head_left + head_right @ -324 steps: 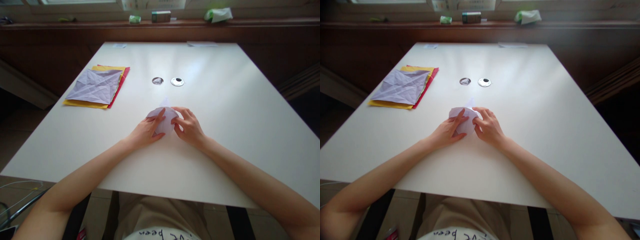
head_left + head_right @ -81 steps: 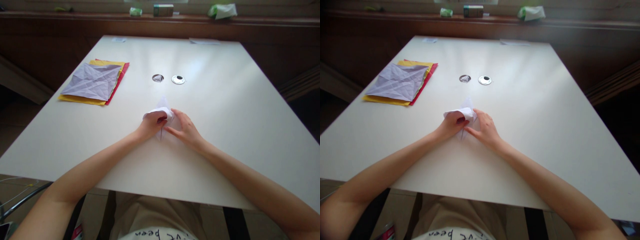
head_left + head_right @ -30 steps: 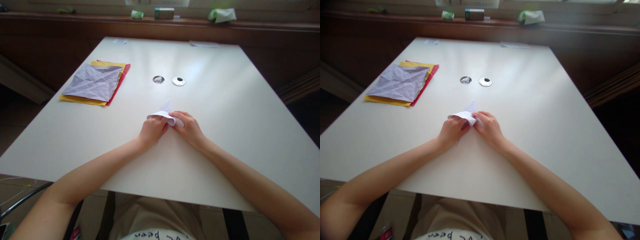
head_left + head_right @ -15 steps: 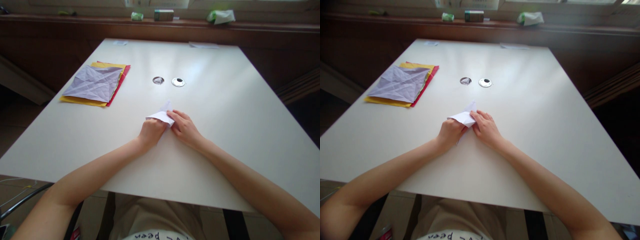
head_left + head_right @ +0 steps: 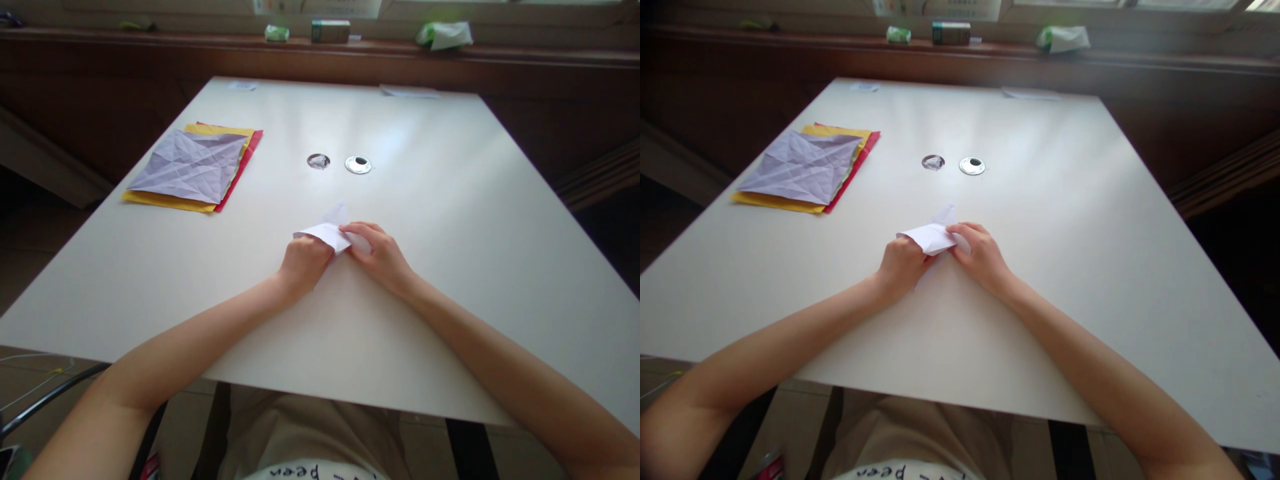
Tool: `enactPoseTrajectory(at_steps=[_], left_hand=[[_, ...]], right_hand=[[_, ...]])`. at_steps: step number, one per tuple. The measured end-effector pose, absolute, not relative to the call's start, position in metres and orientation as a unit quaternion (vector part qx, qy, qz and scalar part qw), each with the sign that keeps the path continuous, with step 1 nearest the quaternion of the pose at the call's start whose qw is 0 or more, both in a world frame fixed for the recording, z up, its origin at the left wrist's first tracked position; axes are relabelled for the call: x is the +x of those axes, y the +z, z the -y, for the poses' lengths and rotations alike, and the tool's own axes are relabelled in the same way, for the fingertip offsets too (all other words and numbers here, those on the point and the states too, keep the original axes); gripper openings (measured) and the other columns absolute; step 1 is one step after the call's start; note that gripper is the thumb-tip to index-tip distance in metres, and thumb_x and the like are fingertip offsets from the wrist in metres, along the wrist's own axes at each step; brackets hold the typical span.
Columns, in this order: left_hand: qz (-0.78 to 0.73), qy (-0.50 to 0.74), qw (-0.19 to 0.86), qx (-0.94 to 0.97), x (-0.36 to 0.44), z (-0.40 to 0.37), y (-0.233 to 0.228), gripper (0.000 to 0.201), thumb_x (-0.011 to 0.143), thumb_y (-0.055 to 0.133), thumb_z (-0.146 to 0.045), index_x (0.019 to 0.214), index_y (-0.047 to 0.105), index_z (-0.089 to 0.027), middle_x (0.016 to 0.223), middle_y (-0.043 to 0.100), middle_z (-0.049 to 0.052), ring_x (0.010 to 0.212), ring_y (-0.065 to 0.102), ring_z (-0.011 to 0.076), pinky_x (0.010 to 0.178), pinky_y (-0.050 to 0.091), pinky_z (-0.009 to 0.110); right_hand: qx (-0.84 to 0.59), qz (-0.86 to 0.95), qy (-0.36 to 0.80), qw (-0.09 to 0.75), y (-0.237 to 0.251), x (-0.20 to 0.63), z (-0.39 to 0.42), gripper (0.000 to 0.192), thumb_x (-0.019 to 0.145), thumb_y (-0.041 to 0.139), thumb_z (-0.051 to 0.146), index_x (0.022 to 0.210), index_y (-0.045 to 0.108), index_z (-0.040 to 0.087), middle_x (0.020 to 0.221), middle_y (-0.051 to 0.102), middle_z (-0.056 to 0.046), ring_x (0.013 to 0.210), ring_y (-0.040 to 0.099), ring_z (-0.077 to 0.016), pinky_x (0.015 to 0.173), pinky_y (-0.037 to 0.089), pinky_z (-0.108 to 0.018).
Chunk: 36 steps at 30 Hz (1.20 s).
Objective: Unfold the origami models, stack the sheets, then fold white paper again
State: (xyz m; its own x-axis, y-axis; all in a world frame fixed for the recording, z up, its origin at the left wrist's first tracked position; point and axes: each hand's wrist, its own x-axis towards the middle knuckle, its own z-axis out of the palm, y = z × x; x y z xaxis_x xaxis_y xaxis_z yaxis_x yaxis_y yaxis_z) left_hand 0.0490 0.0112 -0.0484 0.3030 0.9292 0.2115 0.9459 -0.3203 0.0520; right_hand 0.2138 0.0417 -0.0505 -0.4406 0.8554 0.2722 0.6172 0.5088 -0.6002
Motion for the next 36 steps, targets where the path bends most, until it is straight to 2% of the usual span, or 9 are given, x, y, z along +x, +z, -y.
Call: enactPoseTrajectory(at_steps=[3,5,9,13,21,24,30,36], left_hand=[[0.588,-0.108,0.045,-0.801,0.0482,-0.0119,-0.0505,0.019,0.079,0.053,-0.023,0.086,0.066,-0.011,0.077,0.068,0.011,0.064,0.062,0.0196,0.054,0.043,0.025],[0.587,-0.115,0.047,-0.800,0.0475,-0.0121,-0.0514,0.018,0.078,0.054,-0.022,0.087,0.066,-0.012,0.078,0.068,0.010,0.065,0.062,0.0194,0.054,0.044,0.025],[0.579,-0.149,0.042,-0.801,0.0464,-0.0122,-0.0528,0.016,0.078,0.054,-0.023,0.085,0.066,-0.013,0.077,0.068,0.009,0.068,0.062,0.0193,0.054,0.044,0.024],[0.567,-0.180,0.016,-0.804,0.0461,-0.0115,-0.0521,0.014,0.080,0.052,-0.022,0.081,0.065,-0.017,0.077,0.067,0.006,0.076,0.061,0.0178,0.057,0.045,0.023],[0.563,-0.204,0.007,-0.801,0.0467,-0.0094,-0.0503,0.016,0.081,0.051,-0.020,0.094,0.060,-0.021,0.087,0.066,0.003,0.084,0.058,0.0184,0.062,0.046,0.025],[0.564,-0.212,0.002,-0.798,0.0472,-0.0100,-0.0503,0.017,0.080,0.051,-0.019,0.097,0.056,-0.020,0.090,0.065,0.003,0.084,0.058,0.0182,0.063,0.046,0.025],[0.561,-0.212,-0.004,-0.800,0.0483,-0.0108,-0.0499,0.009,0.081,0.049,-0.018,0.090,0.052,-0.017,0.080,0.063,0.004,0.081,0.058,0.0173,0.062,0.046,0.025],[0.546,-0.217,0.008,-0.809,0.0495,-0.0095,-0.0499,0.008,0.082,0.045,-0.017,0.090,0.049,-0.017,0.083,0.060,0.004,0.078,0.057,0.0163,0.060,0.046,0.024]], right_hand=[[-0.483,0.784,0.227,0.316,-0.0473,0.2153,-0.0417,0.021,0.071,0.059,0.019,0.091,0.064,0.024,0.092,0.065,-0.003,0.090,0.059,-0.0192,0.081,0.047,-0.034],[-0.484,0.776,0.235,0.330,-0.0453,0.2153,-0.0408,0.019,0.070,0.061,0.020,0.088,0.064,0.025,0.087,0.066,-0.001,0.088,0.058,-0.0189,0.078,0.047,-0.033],[-0.472,0.779,0.242,0.333,-0.0439,0.2140,-0.0388,0.021,0.071,0.059,0.016,0.089,0.064,0.025,0.090,0.065,-0.001,0.088,0.059,-0.0178,0.079,0.046,-0.032],[-0.473,0.781,0.250,0.321,-0.0454,0.2131,-0.0383,0.019,0.071,0.057,0.013,0.084,0.066,0.025,0.085,0.065,-0.001,0.082,0.060,-0.0165,0.076,0.046,-0.030],[-0.490,0.734,0.329,0.336,-0.0420,0.2133,-0.0389,0.013,0.075,0.052,0.020,0.079,0.064,0.019,0.073,0.065,0.000,0.064,0.057,-0.0125,0.061,0.044,-0.025],[-0.483,0.741,0.321,0.339,-0.0425,0.2132,-0.0412,0.013,0.075,0.051,0.019,0.079,0.063,0.018,0.072,0.064,0.000,0.064,0.056,-0.0127,0.060,0.043,-0.025],[-0.461,0.788,0.267,0.309,-0.0484,0.2123,-0.0442,0.007,0.074,0.055,0.021,0.071,0.062,0.018,0.068,0.054,-0.001,0.065,0.050,-0.0130,0.059,0.039,-0.024],[-0.464,0.774,0.289,0.321,-0.0493,0.2127,-0.0439,0.015,0.077,0.053,0.022,0.065,0.060,0.017,0.066,0.053,0.000,0.062,0.048,-0.0122,0.057,0.036,-0.024]])
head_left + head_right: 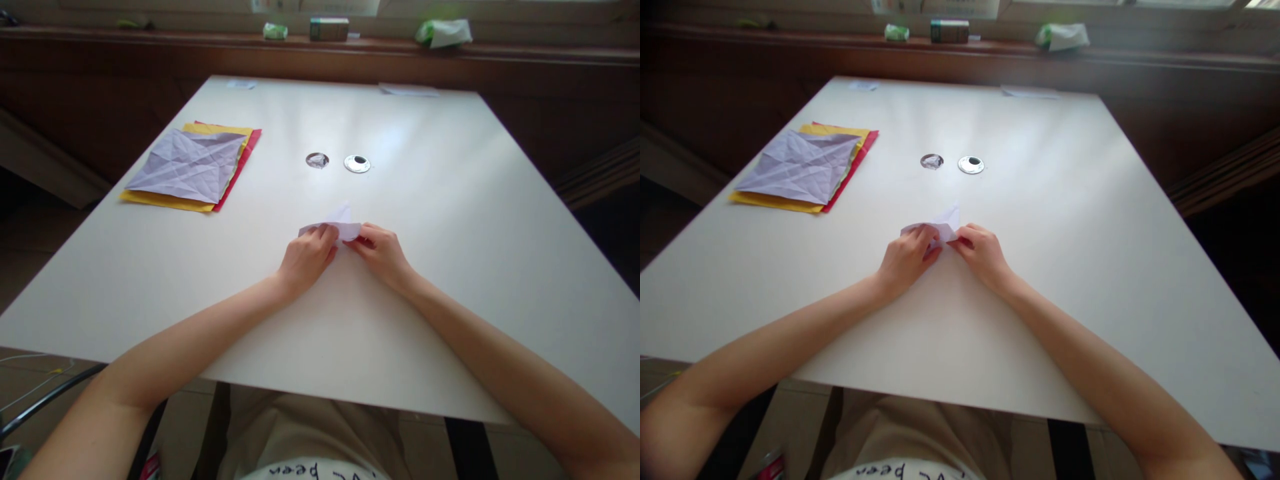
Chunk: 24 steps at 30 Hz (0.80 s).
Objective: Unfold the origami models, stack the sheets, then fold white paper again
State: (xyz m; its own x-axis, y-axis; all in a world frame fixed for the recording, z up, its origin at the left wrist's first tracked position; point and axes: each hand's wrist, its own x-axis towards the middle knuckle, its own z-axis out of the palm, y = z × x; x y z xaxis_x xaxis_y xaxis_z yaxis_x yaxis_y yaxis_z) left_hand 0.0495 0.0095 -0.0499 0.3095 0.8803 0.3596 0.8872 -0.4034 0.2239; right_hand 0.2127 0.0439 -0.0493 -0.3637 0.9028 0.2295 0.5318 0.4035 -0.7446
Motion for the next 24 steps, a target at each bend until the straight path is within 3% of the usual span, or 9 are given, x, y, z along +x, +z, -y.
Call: enactPoseTrajectory(at_steps=[7,17,24], left_hand=[[0.518,-0.189,0.029,-0.834,0.050,-0.009,-0.050,0.009,0.083,0.045,-0.015,0.081,0.054,-0.017,0.083,0.060,0.004,0.078,0.057,0.0154,0.062,0.045,0.024],[0.460,-0.192,0.007,-0.867,0.047,-0.011,-0.052,0.015,0.085,0.046,-0.017,0.083,0.060,-0.017,0.083,0.063,0.004,0.082,0.058,0.0150,0.067,0.046,0.024],[0.417,-0.205,0.021,-0.885,0.046,-0.012,-0.053,0.016,0.085,0.046,-0.017,0.086,0.063,-0.018,0.087,0.066,0.003,0.088,0.058,0.0161,0.069,0.047,0.024]], right_hand=[[-0.465,0.779,0.278,0.316,-0.051,0.213,-0.046,0.023,0.081,0.049,0.029,0.061,0.055,0.017,0.064,0.053,0.000,0.060,0.046,-0.0119,0.056,0.034,-0.023],[-0.486,0.770,0.268,0.314,-0.046,0.214,-0.045,0.042,0.085,0.039,0.042,0.052,0.046,0.018,0.053,0.045,0.002,0.052,0.042,-0.0101,0.050,0.031,-0.023],[-0.447,0.752,0.267,0.404,-0.040,0.215,-0.039,0.019,0.081,0.051,0.036,0.080,0.063,0.022,0.081,0.062,-0.003,0.074,0.056,-0.0152,0.063,0.043,-0.026]])
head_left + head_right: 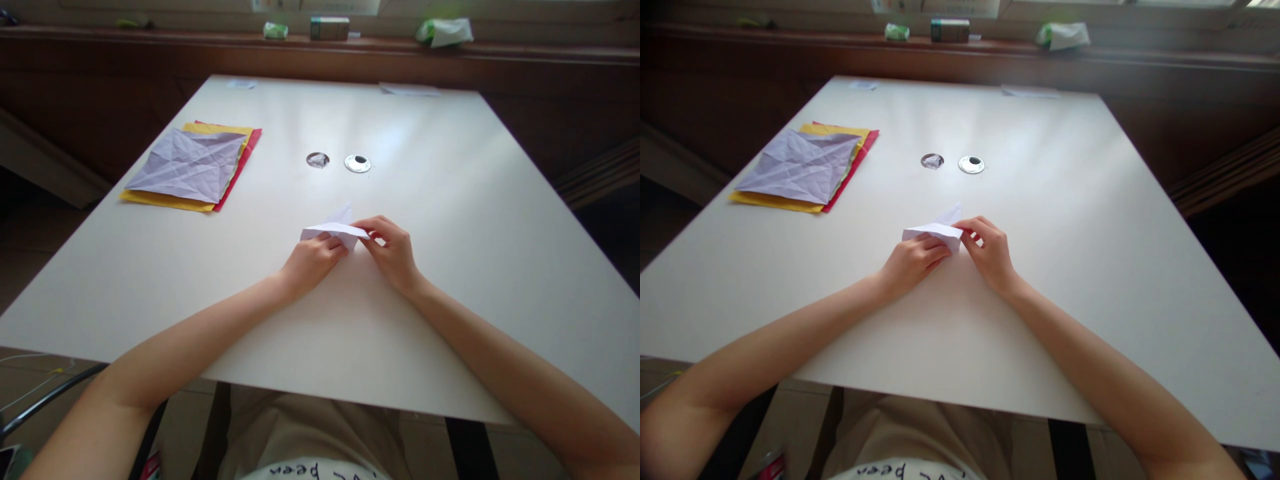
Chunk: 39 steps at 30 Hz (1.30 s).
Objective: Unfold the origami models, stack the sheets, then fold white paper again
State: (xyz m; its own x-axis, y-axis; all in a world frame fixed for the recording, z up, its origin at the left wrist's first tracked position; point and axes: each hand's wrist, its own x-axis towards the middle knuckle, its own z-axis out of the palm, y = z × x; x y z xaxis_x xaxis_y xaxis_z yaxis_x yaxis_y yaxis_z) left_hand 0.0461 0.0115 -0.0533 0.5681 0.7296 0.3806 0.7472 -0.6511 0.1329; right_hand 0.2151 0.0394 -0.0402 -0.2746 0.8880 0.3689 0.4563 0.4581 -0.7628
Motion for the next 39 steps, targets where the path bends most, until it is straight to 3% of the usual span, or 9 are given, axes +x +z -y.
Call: enactPoseTrajectory(at_steps=[8,14,25,39], left_hand=[[0.405,-0.198,0.013,-0.892,0.045,-0.013,-0.055,0.018,0.085,0.047,-0.018,0.087,0.065,-0.019,0.084,0.066,0.003,0.081,0.059,0.0145,0.066,0.048,0.024],[0.399,-0.200,0.014,-0.895,0.045,-0.013,-0.056,0.020,0.086,0.045,-0.017,0.088,0.064,-0.020,0.089,0.067,0.004,0.085,0.059,0.0150,0.068,0.049,0.024],[0.400,-0.201,-0.023,-0.894,0.047,-0.011,-0.055,0.024,0.088,0.043,-0.019,0.102,0.061,-0.023,0.110,0.063,0.001,0.098,0.057,0.0146,0.076,0.049,0.025],[0.351,-0.182,-0.014,-0.919,0.046,-0.017,-0.053,0.029,0.087,0.043,-0.016,0.111,0.057,-0.021,0.112,0.061,0.003,0.102,0.052,0.0180,0.082,0.046,0.031]], right_hand=[[-0.469,0.748,0.225,0.411,-0.038,0.215,-0.034,0.030,0.085,0.045,0.039,0.067,0.059,0.020,0.068,0.059,-0.001,0.064,0.054,-0.0136,0.060,0.044,-0.026],[-0.471,0.747,0.201,0.425,-0.037,0.213,-0.032,0.018,0.083,0.049,0.033,0.082,0.064,0.024,0.082,0.065,-0.003,0.071,0.058,-0.0156,0.062,0.047,-0.027],[-0.487,0.712,0.357,0.359,-0.048,0.217,-0.045,0.014,0.071,0.052,0.020,0.078,0.065,0.017,0.073,0.066,-0.001,0.067,0.059,-0.0142,0.063,0.045,-0.026],[-0.486,0.707,0.334,0.390,-0.048,0.216,-0.045,0.013,0.071,0.054,0.020,0.078,0.065,0.019,0.076,0.067,-0.001,0.068,0.059,-0.0139,0.062,0.046,-0.025]])
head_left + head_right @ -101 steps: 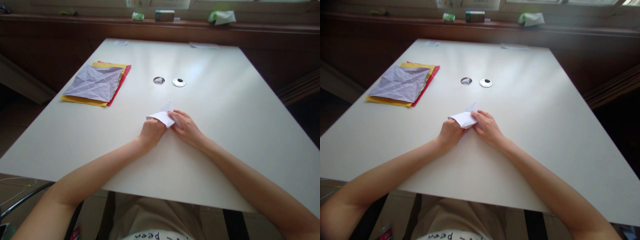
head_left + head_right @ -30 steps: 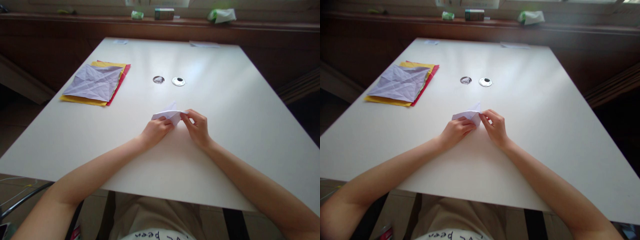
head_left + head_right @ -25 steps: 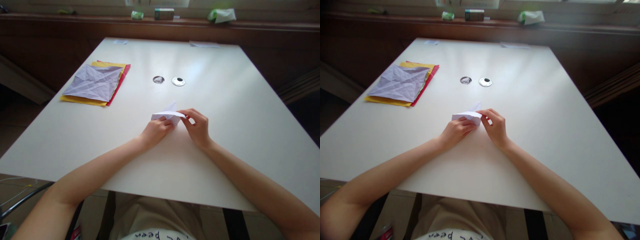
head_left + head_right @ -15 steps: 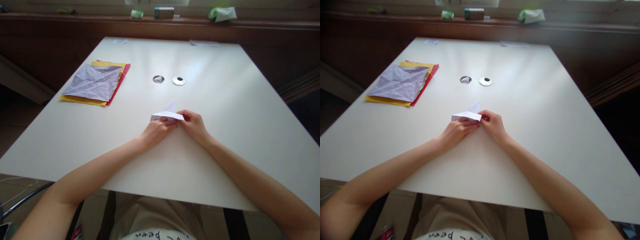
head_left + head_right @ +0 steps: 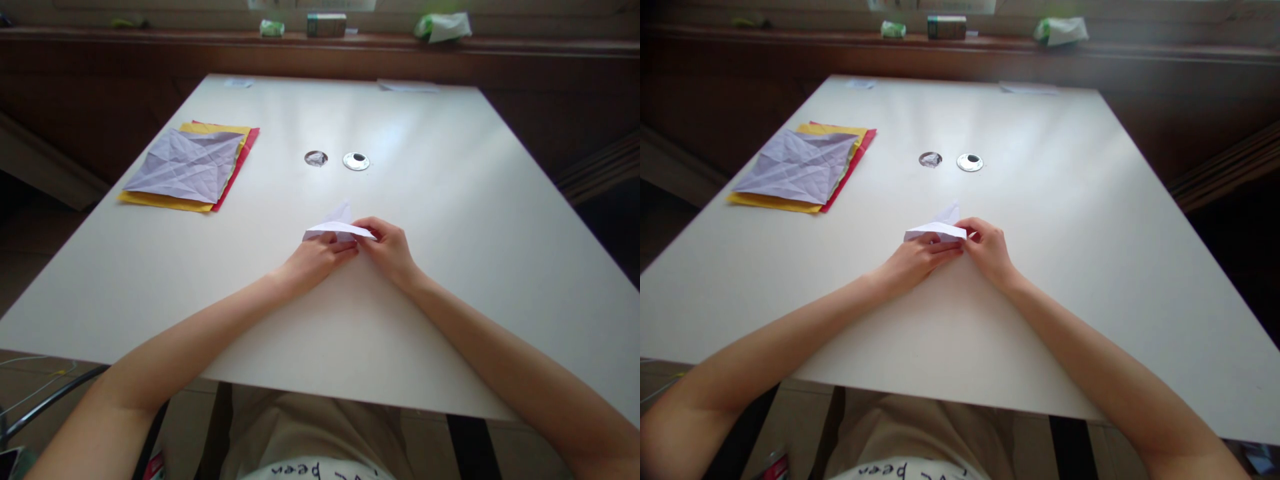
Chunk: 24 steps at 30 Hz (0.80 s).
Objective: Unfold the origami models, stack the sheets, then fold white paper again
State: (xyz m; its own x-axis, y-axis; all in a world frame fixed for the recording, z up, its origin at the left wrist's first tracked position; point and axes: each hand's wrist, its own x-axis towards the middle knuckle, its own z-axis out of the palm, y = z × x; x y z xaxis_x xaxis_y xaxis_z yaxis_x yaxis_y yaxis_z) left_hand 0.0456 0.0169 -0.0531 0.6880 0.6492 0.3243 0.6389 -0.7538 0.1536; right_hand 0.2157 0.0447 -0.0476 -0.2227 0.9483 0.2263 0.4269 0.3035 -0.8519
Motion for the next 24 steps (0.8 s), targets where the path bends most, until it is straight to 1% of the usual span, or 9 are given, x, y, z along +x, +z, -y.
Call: enactPoseTrajectory(at_steps=[7,11,16,19,21,24], left_hand=[[-0.334,0.164,0.016,0.928,0.0450,-0.0187,-0.0510,0.032,0.088,0.039,-0.015,0.115,0.055,-0.022,0.112,0.061,0.001,0.097,0.053,0.0178,0.082,0.044,0.031],[-0.332,0.133,0.006,0.934,0.0461,-0.0167,-0.0496,0.034,0.088,0.038,-0.014,0.118,0.052,-0.019,0.113,0.061,0.003,0.096,0.054,0.0186,0.081,0.045,0.032],[-0.316,0.118,-0.014,0.941,0.0493,-0.0139,-0.0469,0.033,0.088,0.037,-0.014,0.117,0.052,-0.013,0.117,0.059,0.007,0.111,0.049,0.0222,0.088,0.045,0.035],[-0.309,0.131,-0.023,0.942,0.0498,-0.0142,-0.0472,0.032,0.087,0.037,-0.011,0.114,0.053,-0.013,0.116,0.060,0.007,0.112,0.050,0.0193,0.092,0.043,0.032],[-0.312,0.135,-0.030,0.940,0.0490,-0.0149,-0.0484,0.033,0.085,0.038,-0.008,0.113,0.054,-0.014,0.114,0.061,0.006,0.107,0.054,0.0174,0.090,0.045,0.029],[-0.328,0.119,-0.045,0.936,0.0471,-0.0161,-0.0522,0.035,0.082,0.040,-0.005,0.114,0.053,-0.012,0.114,0.061,0.009,0.103,0.058,0.0176,0.085,0.047,0.027]], right_hand=[[-0.494,0.708,0.331,0.382,-0.0475,0.2160,-0.0442,0.013,0.071,0.054,0.018,0.078,0.065,0.018,0.075,0.066,-0.001,0.067,0.059,-0.0135,0.062,0.046,-0.025],[-0.498,0.705,0.322,0.388,-0.0478,0.2156,-0.0437,0.012,0.070,0.055,0.019,0.077,0.065,0.018,0.075,0.067,-0.001,0.067,0.059,-0.0139,0.061,0.046,-0.025],[-0.502,0.702,0.316,0.394,-0.0501,0.2157,-0.0445,0.011,0.071,0.055,0.020,0.076,0.065,0.018,0.074,0.067,-0.001,0.065,0.059,-0.0137,0.061,0.046,-0.025],[-0.506,0.701,0.315,0.392,-0.0490,0.2150,-0.0440,0.012,0.068,0.056,0.017,0.076,0.065,0.018,0.073,0.067,0.000,0.064,0.058,-0.0129,0.060,0.045,-0.025],[-0.509,0.701,0.316,0.387,-0.0472,0.2142,-0.0429,0.013,0.067,0.056,0.016,0.076,0.066,0.018,0.070,0.066,0.000,0.060,0.057,-0.0117,0.057,0.044,-0.024],[-0.508,0.704,0.321,0.378,-0.0446,0.2129,-0.0413,0.013,0.067,0.055,0.017,0.076,0.065,0.018,0.070,0.066,0.000,0.056,0.055,-0.0103,0.055,0.044,-0.023]])
